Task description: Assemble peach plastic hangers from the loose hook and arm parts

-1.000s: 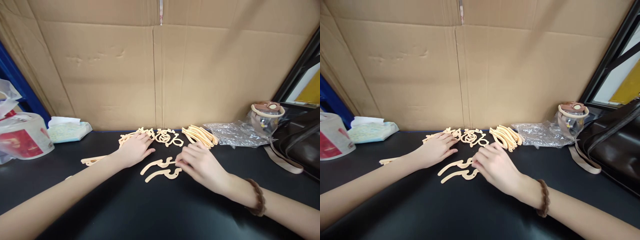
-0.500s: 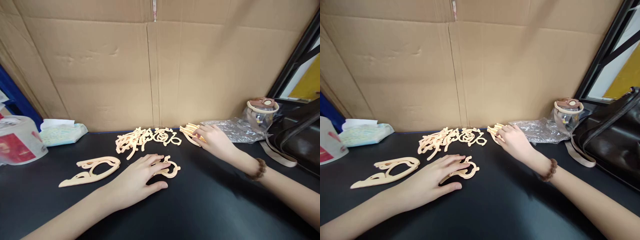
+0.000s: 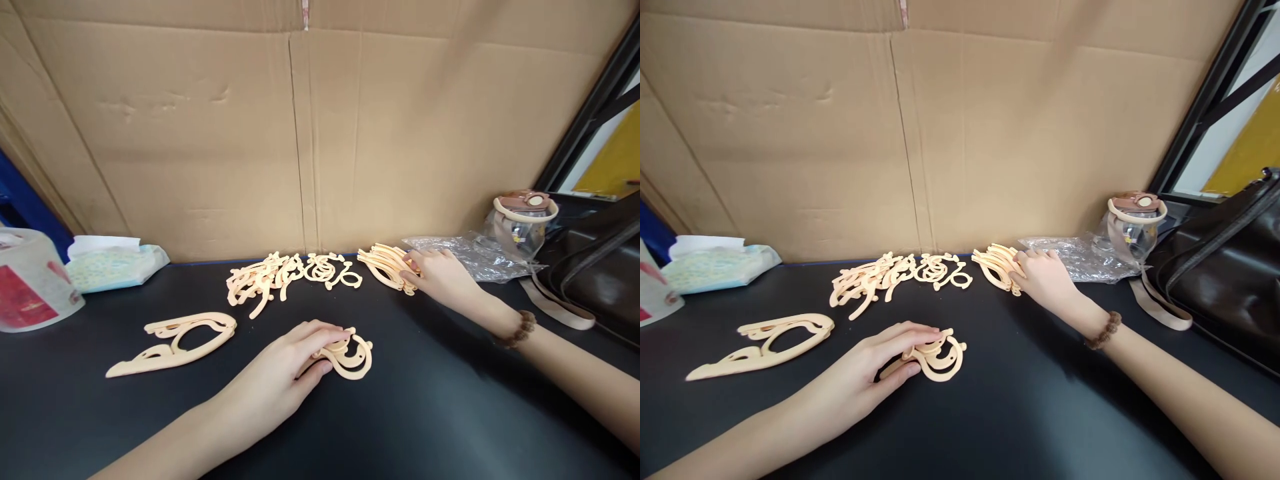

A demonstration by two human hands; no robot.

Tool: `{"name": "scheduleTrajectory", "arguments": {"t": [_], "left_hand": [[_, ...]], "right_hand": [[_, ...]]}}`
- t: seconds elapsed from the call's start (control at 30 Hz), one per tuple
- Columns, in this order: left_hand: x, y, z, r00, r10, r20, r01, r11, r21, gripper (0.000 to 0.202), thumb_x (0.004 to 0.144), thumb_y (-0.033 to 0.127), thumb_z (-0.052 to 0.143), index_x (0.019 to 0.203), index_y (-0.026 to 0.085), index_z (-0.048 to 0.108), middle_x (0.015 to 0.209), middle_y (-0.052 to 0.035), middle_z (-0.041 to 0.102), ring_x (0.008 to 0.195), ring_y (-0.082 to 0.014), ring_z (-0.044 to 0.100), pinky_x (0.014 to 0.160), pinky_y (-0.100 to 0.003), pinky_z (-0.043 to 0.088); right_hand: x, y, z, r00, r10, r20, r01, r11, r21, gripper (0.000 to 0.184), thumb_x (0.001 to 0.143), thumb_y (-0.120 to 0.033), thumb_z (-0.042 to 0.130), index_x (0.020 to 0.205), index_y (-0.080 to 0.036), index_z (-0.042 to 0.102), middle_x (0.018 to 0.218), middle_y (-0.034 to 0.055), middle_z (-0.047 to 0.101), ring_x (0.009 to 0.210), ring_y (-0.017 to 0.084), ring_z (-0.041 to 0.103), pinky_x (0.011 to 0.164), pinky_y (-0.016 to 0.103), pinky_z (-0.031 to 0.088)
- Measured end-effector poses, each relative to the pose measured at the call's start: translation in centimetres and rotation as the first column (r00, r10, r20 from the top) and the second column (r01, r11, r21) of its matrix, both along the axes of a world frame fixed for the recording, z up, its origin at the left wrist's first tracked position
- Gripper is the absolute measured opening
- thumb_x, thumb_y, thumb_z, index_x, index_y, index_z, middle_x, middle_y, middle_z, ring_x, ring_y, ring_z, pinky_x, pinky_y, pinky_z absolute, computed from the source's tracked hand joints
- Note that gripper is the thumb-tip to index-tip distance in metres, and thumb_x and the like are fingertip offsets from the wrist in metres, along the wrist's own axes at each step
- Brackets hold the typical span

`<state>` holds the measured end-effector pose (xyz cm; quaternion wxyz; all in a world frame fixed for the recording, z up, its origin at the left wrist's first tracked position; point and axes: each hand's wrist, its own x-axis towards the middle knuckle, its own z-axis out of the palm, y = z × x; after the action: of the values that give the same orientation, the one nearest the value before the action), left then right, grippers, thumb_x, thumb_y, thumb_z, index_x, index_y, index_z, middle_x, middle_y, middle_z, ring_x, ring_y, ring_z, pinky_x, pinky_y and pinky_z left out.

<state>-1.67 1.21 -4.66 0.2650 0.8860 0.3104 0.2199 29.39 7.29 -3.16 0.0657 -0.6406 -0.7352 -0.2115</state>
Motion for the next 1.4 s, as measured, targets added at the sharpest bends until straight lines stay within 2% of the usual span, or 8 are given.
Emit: {"name": "scheduleTrajectory", "arguments": {"t": [0.4, 0.67, 0.87, 0.93, 1.0, 1.13, 1.3, 1.4], "left_hand": [[-0.5, -0.7, 0.7, 1.000, -0.001, -0.024, 0.001, 1.000, 0.008, 0.035, 0.094, 0.021, 0.044, 0.127, 0.033, 0.049, 0.131, -0.0009, 0.052, 0.117, -0.0161, 0.052, 0.102, -0.030, 0.043], [-0.5, -0.5, 0.9, 0.999, 0.023, -0.037, -0.022, 0.999, 0.025, 0.032, 0.095, 0.020, 0.041, 0.123, 0.031, 0.050, 0.129, -0.0017, 0.051, 0.113, -0.0163, 0.053, 0.100, -0.031, 0.044], [-0.6, -0.5, 1.1, 0.994, 0.107, 0.004, -0.107, 0.992, 0.072, 0.029, 0.095, 0.028, 0.041, 0.123, 0.029, 0.050, 0.128, -0.0036, 0.052, 0.115, -0.0192, 0.052, 0.101, -0.035, 0.043], [-0.6, -0.4, 1.3, 0.984, 0.170, 0.051, -0.173, 0.982, 0.072, 0.027, 0.095, 0.030, 0.043, 0.119, 0.029, 0.053, 0.125, -0.0030, 0.055, 0.114, -0.0197, 0.053, 0.099, -0.035, 0.044], [-0.6, -0.4, 1.7, 0.965, 0.236, 0.111, -0.241, 0.970, 0.039, 0.024, 0.094, 0.033, 0.044, 0.112, 0.029, 0.058, 0.117, -0.0016, 0.060, 0.108, -0.0196, 0.056, 0.096, -0.035, 0.045], [-0.5, -0.4, 2.5, 0.941, 0.304, 0.148, -0.280, 0.946, -0.160, 0.027, 0.092, 0.042, 0.046, 0.100, 0.026, 0.066, 0.104, -0.0006, 0.068, 0.096, -0.0208, 0.062, 0.086, -0.034, 0.051], [0.1, -0.4, 2.8, 0.885, 0.328, 0.330, -0.187, 0.901, -0.392, 0.030, 0.090, 0.045, 0.050, 0.098, 0.022, 0.068, 0.114, -0.0019, 0.067, 0.104, -0.0212, 0.061, 0.092, -0.032, 0.050], [0.1, -0.4, 2.8, 0.815, 0.402, 0.418, -0.154, 0.845, -0.513, 0.032, 0.091, 0.045, 0.049, 0.101, 0.019, 0.065, 0.113, -0.0056, 0.067, 0.103, -0.0222, 0.062, 0.087, -0.034, 0.053]], "right_hand": [[-1.2, 0.1, -0.5, 0.991, -0.106, 0.078, 0.102, 0.993, 0.057, 0.031, 0.090, -0.021, 0.036, 0.104, -0.008, 0.060, 0.068, 0.0114, 0.067, 0.073, 0.029, 0.063, 0.070, 0.036, 0.028], [-1.1, 0.3, -0.4, 0.995, -0.093, 0.026, 0.091, 0.993, 0.071, 0.033, 0.091, -0.015, 0.032, 0.093, -0.011, 0.065, 0.088, 0.0143, 0.069, 0.087, 0.028, 0.061, 0.073, 0.037, 0.030], [-0.4, -0.2, 1.0, 0.982, -0.042, -0.181, 0.072, 0.984, 0.161, 0.037, 0.096, -0.021, 0.028, 0.106, -0.014, 0.063, 0.101, 0.0122, 0.067, 0.092, 0.027, 0.060, 0.078, 0.038, 0.035], [-1.0, -1.0, 1.6, 0.890, 0.101, -0.444, -0.033, 0.987, 0.160, 0.034, 0.095, -0.029, 0.034, 0.101, -0.016, 0.065, 0.098, 0.0098, 0.067, 0.090, 0.025, 0.059, 0.078, 0.036, 0.038], [-2.3, -2.4, 2.1, 0.639, 0.215, -0.739, -0.220, 0.971, 0.093, 0.030, 0.092, -0.037, 0.042, 0.090, -0.018, 0.066, 0.089, 0.0064, 0.066, 0.083, 0.022, 0.058, 0.073, 0.033, 0.041], [-6.5, -6.0, 2.2, 0.155, -0.022, -0.988, -0.565, 0.818, -0.107, 0.028, 0.085, -0.042, 0.056, 0.073, -0.018, 0.062, 0.071, 0.0006, 0.056, 0.065, 0.014, 0.047, 0.063, 0.027, 0.041], [-9.1, -8.4, 1.8, 0.116, -0.180, -0.977, -0.771, 0.603, -0.203, 0.032, 0.087, -0.045, 0.054, 0.075, -0.017, 0.062, 0.066, -0.0016, 0.045, 0.060, 0.011, 0.040, 0.055, 0.024, 0.036], [-8.7, -8.0, 1.6, 0.166, -0.129, -0.978, -0.759, 0.617, -0.210, 0.033, 0.089, -0.044, 0.052, 0.073, -0.016, 0.060, 0.066, -0.0018, 0.046, 0.060, 0.011, 0.041, 0.055, 0.024, 0.036]]}}
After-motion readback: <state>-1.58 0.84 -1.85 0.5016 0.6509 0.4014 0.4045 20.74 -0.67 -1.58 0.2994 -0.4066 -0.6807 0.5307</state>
